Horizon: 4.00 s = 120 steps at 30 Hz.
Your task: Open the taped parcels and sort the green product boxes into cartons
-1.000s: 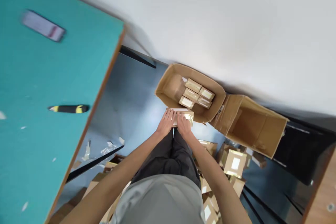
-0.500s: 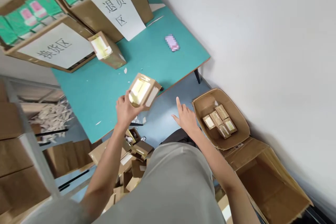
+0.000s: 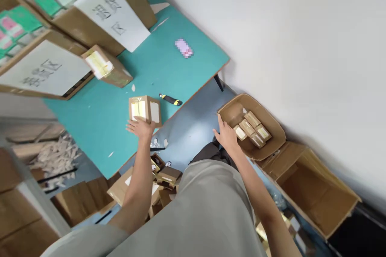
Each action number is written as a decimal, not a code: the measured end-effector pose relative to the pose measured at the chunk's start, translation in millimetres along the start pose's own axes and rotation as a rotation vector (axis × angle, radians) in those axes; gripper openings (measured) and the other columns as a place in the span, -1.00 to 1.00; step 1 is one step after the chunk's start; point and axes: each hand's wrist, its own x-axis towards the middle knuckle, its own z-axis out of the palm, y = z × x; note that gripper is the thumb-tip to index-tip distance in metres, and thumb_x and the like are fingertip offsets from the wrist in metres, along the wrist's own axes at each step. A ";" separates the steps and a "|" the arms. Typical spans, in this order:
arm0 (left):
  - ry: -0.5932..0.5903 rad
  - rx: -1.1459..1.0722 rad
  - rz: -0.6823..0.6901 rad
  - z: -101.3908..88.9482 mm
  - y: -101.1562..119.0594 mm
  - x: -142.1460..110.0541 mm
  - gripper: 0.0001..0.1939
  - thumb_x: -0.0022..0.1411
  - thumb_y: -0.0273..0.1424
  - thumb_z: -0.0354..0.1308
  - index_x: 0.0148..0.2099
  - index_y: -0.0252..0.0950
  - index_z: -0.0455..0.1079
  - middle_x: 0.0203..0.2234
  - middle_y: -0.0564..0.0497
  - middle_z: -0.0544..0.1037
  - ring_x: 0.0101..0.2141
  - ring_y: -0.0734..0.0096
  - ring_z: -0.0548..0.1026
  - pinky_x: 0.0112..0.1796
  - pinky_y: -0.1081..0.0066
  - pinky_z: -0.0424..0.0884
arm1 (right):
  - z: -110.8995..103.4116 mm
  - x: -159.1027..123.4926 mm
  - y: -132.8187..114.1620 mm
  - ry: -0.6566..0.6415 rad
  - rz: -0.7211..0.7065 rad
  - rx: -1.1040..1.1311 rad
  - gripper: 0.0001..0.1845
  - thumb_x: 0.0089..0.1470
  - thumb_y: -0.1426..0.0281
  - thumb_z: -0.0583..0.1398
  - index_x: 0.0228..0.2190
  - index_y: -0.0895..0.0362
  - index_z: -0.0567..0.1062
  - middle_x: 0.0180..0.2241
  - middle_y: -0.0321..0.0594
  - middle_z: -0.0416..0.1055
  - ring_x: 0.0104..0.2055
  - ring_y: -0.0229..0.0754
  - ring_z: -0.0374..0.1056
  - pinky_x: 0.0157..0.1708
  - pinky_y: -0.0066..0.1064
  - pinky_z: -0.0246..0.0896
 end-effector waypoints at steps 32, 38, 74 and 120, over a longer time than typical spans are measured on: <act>-0.784 0.292 1.303 314.3 356.5 -317.1 -0.13 0.49 -0.20 0.20 0.69 -0.32 0.03 0.54 -0.40 0.31 0.58 -0.40 0.13 0.51 -0.46 -0.02 | 234.9 -48.4 340.6 -0.233 0.923 0.535 -0.06 0.42 0.38 0.34 0.61 0.18 0.04 0.36 0.31 0.39 0.30 0.22 0.52 0.24 -0.10 0.46; -0.845 0.373 1.320 412.1 370.3 -317.8 -0.11 0.53 -0.18 0.18 0.70 -0.36 -0.03 0.58 -0.40 0.23 0.60 -0.38 0.06 0.53 -0.40 -0.05 | 326.9 44.6 403.9 -0.205 0.967 0.490 0.05 0.42 0.36 0.36 0.65 0.00 -0.09 0.38 0.28 0.35 0.26 0.22 0.56 0.22 -0.04 0.50; -0.937 0.100 1.171 601.9 323.3 -300.3 -0.19 0.44 -0.33 0.29 0.63 -0.34 0.15 0.51 -0.36 0.37 0.56 -0.32 0.19 0.55 -0.38 -0.02 | 578.4 212.5 535.8 -0.384 0.901 0.140 0.38 0.31 0.15 0.48 0.67 0.02 -0.33 0.32 0.28 0.47 0.21 0.22 0.57 0.14 -0.11 0.52; 0.104 -0.217 0.021 -23.6 103.7 -74.7 0.31 0.13 -0.17 0.46 0.66 -0.60 -0.17 0.39 -0.57 0.35 0.42 -0.40 0.32 0.43 -0.17 0.27 | 8.5 -37.7 44.1 0.069 -0.026 -0.016 0.11 0.52 0.15 0.20 0.66 0.17 -0.38 -0.01 0.06 0.69 0.02 0.18 0.64 -0.09 -0.22 0.46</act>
